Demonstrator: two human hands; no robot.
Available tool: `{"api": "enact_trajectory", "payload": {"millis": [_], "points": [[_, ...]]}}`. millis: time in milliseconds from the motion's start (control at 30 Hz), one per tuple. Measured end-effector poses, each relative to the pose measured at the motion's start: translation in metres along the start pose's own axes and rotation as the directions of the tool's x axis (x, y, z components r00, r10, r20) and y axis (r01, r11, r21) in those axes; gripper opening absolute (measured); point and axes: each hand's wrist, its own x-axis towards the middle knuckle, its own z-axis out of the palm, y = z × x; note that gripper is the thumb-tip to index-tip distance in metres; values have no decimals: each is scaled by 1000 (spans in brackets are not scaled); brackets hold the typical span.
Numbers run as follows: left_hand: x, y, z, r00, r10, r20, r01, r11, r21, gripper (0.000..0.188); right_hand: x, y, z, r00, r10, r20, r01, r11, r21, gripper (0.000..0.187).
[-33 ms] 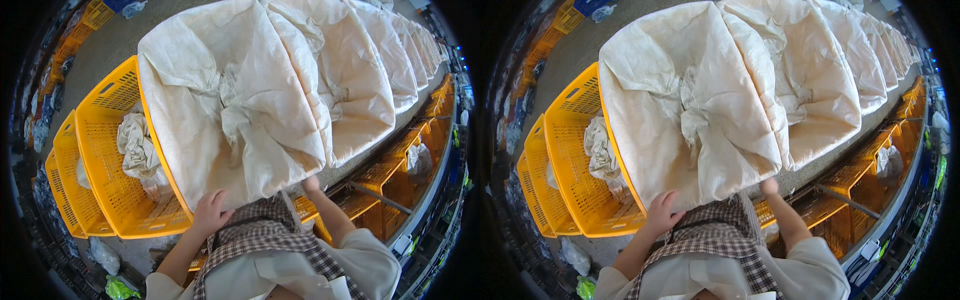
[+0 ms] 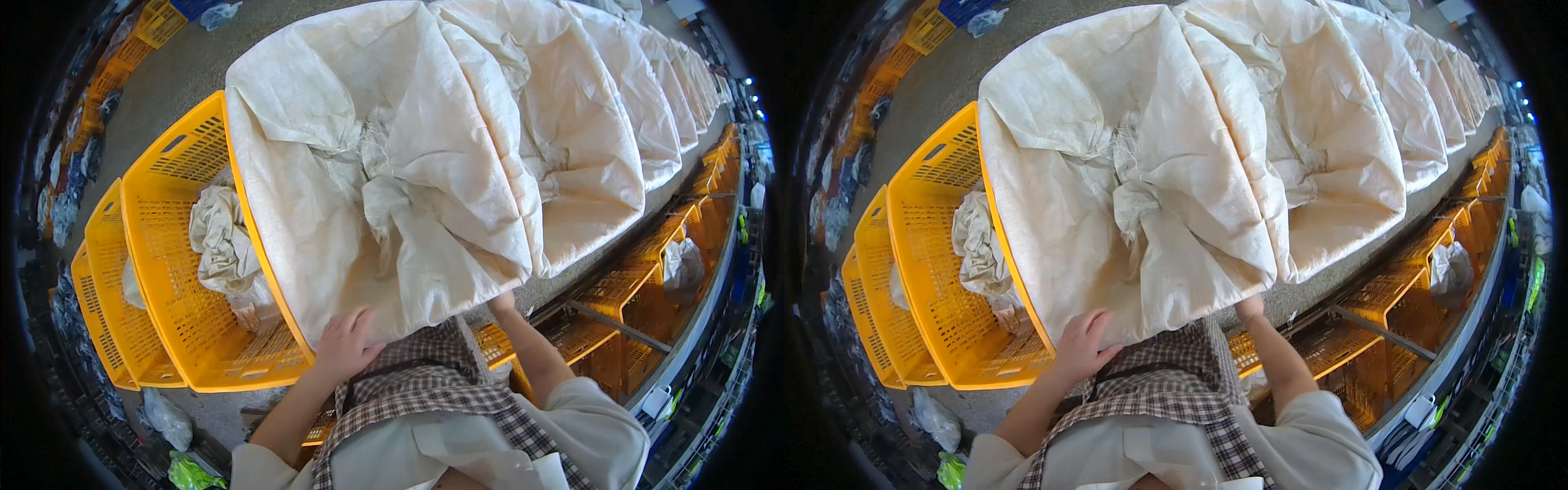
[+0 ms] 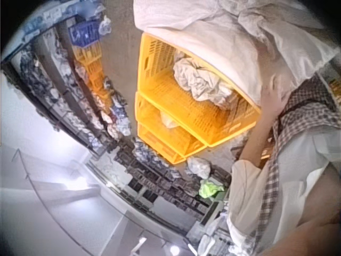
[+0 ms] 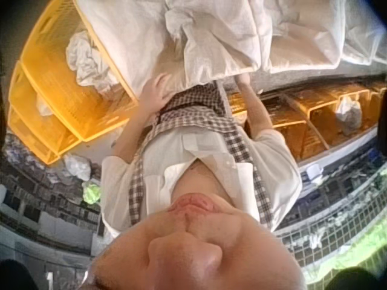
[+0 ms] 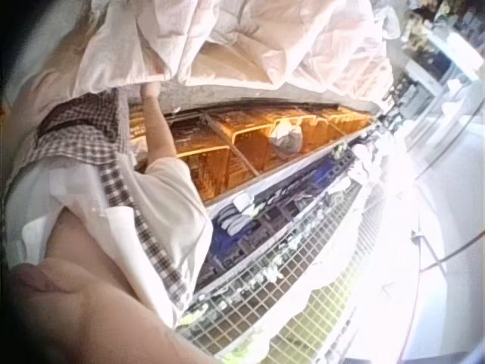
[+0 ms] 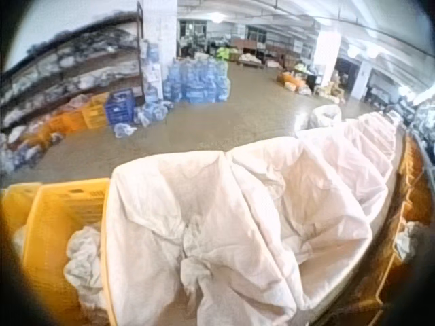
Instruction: The person places white cloth bundles into yellow plastic baskets, then lines each basket with a large white cloth and arranges the contents. The person repeats this process across multiple baskets in a warehouse-like area.
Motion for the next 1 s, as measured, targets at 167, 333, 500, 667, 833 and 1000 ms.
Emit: {"api": "enact_trajectory", "payload": {"millis": [167, 333, 500, 667, 833, 1000], "points": [[57, -20, 10, 980, 44, 196, -92, 966, 242, 59, 18, -36, 14, 985, -163, 58, 162, 987, 18, 44], [79, -36, 8, 972, 62, 228, -109, 974, 200, 57, -62, -58, -85, 484, -776, 404, 817, 566, 109, 52], [102, -47, 34, 840, -240, 487, 105, 952, 287, 57, -64, -151, -188, 360, -839, 408, 523, 544, 656, 57], [133, -81, 91, 793, -363, 490, 89, 864, 495, 51, 46, -245, -143, 586, -793, 166, 754, 459, -470, 70], [121, -118, 123, 759, -439, 481, 195, 858, 476, 44, 157, -209, -38, 775, -276, 568, 630, 260, -732, 62], [125, -79, 83, 894, -290, 343, 311, 950, -6, 37, 178, -198, 4, 865, -94, 493, 492, 349, -797, 52]]}}
